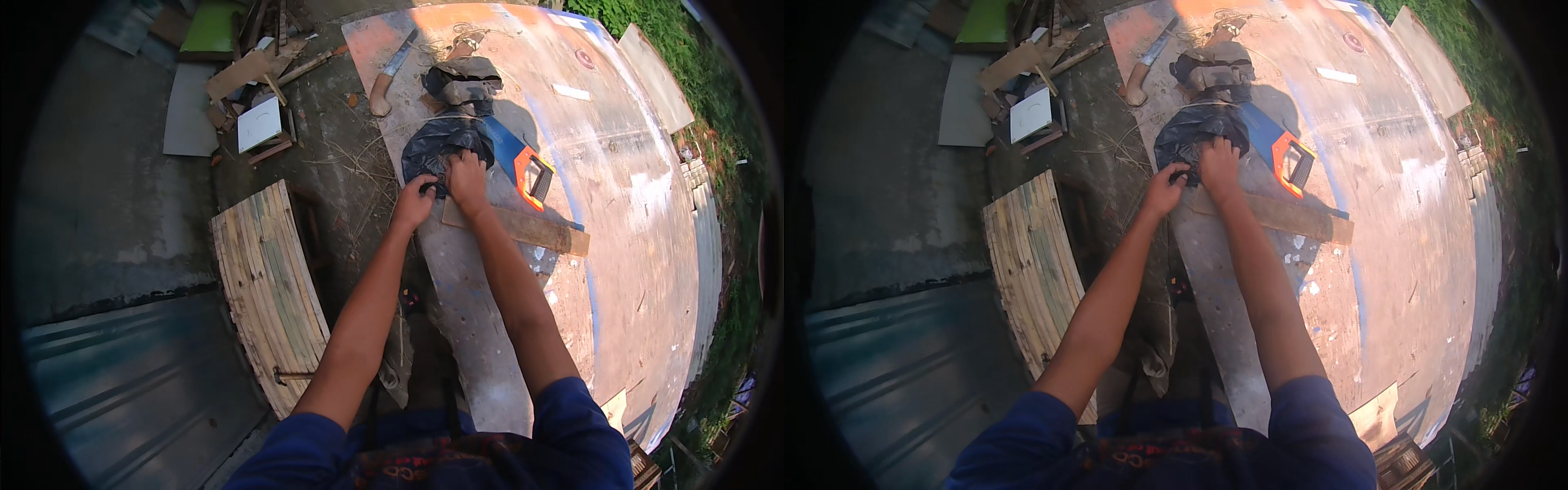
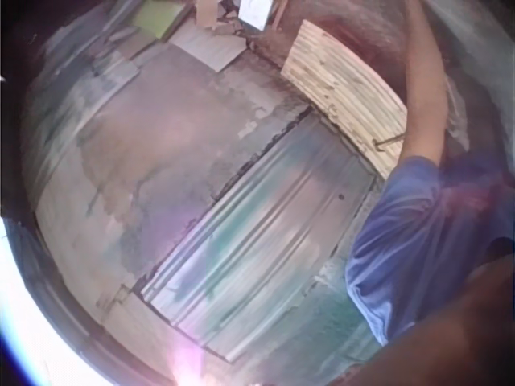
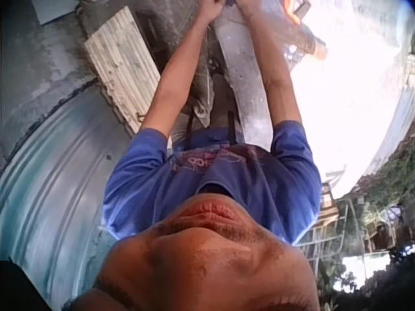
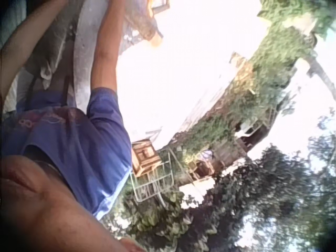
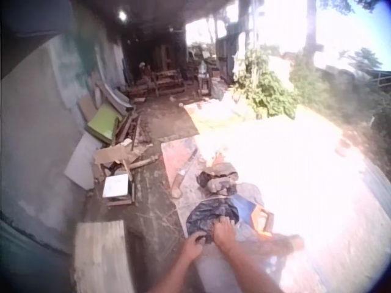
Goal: The person repeatedly hammers nails into a wooden pallet using a hammer. They pick up nails from a nearby surface and drive them into the wood, working across different sections of the pallet.
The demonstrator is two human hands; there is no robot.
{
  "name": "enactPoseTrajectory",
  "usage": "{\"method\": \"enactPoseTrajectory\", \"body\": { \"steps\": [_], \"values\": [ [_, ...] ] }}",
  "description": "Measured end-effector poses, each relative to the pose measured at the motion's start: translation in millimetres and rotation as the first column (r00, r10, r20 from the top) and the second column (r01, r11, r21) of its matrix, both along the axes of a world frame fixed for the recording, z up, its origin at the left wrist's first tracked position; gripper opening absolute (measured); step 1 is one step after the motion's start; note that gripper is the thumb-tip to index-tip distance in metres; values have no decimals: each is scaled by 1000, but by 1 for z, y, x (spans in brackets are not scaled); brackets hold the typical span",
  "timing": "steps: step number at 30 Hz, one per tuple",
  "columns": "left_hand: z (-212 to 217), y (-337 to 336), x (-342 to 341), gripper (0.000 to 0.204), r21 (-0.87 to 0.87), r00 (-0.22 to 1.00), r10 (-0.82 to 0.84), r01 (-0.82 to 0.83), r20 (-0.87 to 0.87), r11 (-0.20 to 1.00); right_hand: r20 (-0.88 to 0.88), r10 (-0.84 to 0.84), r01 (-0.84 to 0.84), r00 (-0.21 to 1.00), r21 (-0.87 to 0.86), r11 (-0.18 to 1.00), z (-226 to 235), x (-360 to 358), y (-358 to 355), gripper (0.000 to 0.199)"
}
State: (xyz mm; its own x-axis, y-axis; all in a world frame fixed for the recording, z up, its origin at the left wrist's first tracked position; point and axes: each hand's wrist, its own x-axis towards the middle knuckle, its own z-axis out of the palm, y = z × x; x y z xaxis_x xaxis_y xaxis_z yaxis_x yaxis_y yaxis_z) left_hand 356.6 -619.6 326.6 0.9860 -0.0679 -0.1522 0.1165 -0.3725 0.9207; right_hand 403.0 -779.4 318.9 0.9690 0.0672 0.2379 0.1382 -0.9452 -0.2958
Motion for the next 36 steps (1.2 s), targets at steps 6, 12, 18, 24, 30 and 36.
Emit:
{"method": "enactPoseTrajectory", "body": {
  "steps": [6,12,18,24,30,36],
  "values": [
    [25,22,19,25,-103,998,16,-11,53,995,15,-34,33,999,75,997,1,10,-3,16],
    [56,47,19,25,-220,1000,8,-8,-1,976,-85,-28,60,996,397,916,20,11,-13,15],
    [88,70,-19,25,-313,999,50,-52,-14,948,154,11,-66,988,360,930,28,13,-16,12],
    [128,107,-60,26,-311,983,185,-180,-14,933,-19,-3,11,1000,466,885,41,17,-18,10],
    [161,145,-113,28,-369,922,367,-387,-124,845,30,-18,3,999,452,892,31,18,-13,12],
    [162,146,-149,27,-379,852,482,-523,-206,763,-138,67,57,988,733,678,13,25,-24,16]
  ]
}}
